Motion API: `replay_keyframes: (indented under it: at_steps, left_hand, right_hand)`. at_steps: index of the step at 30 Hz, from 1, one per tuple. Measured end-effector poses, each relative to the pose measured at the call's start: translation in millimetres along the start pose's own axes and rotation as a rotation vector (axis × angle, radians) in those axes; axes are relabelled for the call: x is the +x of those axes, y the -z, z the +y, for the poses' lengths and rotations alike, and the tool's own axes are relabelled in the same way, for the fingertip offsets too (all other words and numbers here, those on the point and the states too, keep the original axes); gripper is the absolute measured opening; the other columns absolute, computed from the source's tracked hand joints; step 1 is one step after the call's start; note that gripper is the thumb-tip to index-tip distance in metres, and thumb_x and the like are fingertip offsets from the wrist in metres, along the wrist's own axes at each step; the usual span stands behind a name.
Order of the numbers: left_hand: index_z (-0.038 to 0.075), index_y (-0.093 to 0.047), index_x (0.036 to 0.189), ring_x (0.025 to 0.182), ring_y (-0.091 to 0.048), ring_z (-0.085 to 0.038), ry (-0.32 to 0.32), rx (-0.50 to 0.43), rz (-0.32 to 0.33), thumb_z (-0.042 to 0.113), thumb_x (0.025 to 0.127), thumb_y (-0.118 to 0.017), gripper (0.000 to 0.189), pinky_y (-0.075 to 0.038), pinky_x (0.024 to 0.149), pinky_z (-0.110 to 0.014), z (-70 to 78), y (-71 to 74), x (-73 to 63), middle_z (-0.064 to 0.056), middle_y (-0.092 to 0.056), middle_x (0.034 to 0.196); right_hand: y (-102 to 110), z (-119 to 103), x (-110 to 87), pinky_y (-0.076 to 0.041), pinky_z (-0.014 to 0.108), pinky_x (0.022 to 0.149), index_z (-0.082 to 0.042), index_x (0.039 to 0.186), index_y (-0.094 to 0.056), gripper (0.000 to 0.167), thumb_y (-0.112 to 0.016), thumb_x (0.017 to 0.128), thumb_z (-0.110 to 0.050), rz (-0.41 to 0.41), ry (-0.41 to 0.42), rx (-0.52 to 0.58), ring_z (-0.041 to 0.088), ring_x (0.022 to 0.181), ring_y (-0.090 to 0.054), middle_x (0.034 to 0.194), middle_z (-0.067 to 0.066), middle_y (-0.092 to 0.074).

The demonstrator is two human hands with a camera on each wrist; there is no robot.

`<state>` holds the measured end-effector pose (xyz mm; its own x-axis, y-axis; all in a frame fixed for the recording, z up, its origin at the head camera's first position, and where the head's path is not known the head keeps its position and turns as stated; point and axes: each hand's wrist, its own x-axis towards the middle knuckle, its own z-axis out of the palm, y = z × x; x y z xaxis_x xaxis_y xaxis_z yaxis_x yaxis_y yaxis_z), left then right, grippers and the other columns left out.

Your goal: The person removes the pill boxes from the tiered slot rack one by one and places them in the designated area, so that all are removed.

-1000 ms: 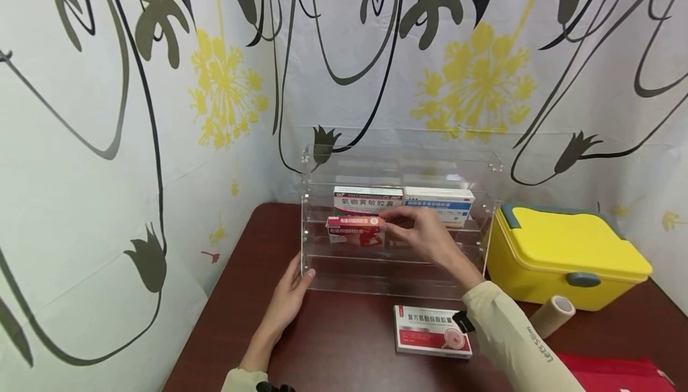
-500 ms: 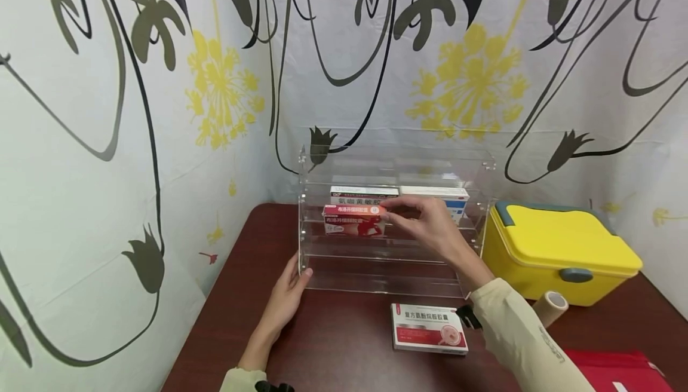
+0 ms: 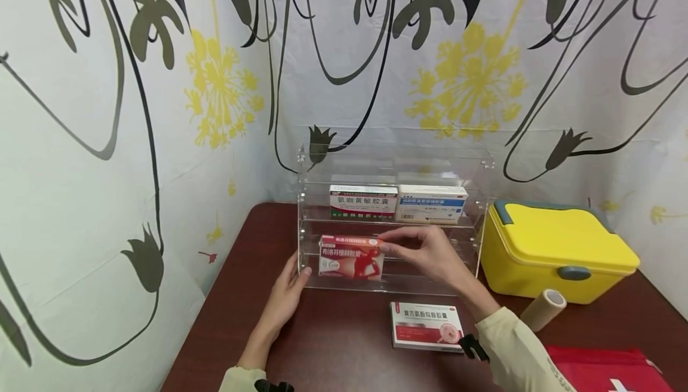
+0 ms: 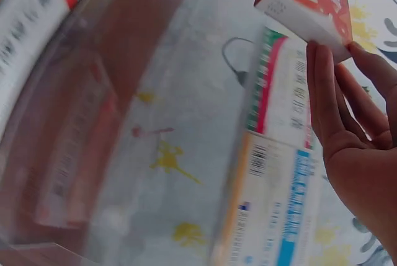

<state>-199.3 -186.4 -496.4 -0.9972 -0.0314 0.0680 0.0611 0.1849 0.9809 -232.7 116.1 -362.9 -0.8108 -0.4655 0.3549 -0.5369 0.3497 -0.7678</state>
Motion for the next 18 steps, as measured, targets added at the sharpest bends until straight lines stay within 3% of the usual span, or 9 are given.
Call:
replay_keyframes:
  at_steps: [9, 13, 18]
  left_hand:
    - [0.029, -0.029, 0.155, 0.138, -0.036, -0.024, -0.018, 0.000, 0.004, 0.053, 0.096, -0.054, 0.068, -0.033, 0.109, -0.047, -0.9, 0.9, -0.3, -0.007, -0.035, 0.154]
    - [0.027, -0.030, 0.154, 0.137, -0.037, -0.025, -0.017, -0.016, 0.008, 0.042, 0.100, -0.054, 0.062, -0.033, 0.109, -0.046, -1.5, 0.4, 0.2, -0.009, -0.036, 0.154]
    - [0.022, -0.030, 0.155, 0.137, -0.038, -0.028, -0.034, -0.027, 0.007, 0.030, 0.103, -0.052, 0.057, -0.032, 0.109, -0.047, -1.0, -0.2, -0.1, -0.013, -0.036, 0.153]
  right_hand:
    - [-29, 32, -30.3, -0.058, 0.036, 0.066, -0.011, 0.104, -0.077, 0.019, -0.073, 0.090, -0.024, -0.147, -0.162, 0.183, 0.026, 0.077, -0.071, 0.092, 0.003, -0.074]
    - [-40, 43, -40.4, -0.057, 0.046, 0.072, -0.010, 0.106, -0.076, 0.019, -0.071, 0.092, -0.022, -0.213, -0.246, 0.243, 0.033, 0.081, -0.071, 0.094, 0.004, -0.074]
    - [-48, 53, -47.4, -0.057, 0.047, 0.073, -0.009, 0.106, -0.076, 0.017, -0.070, 0.093, -0.019, -0.252, -0.250, 0.239, 0.031, 0.082, -0.071, 0.094, 0.003, -0.074]
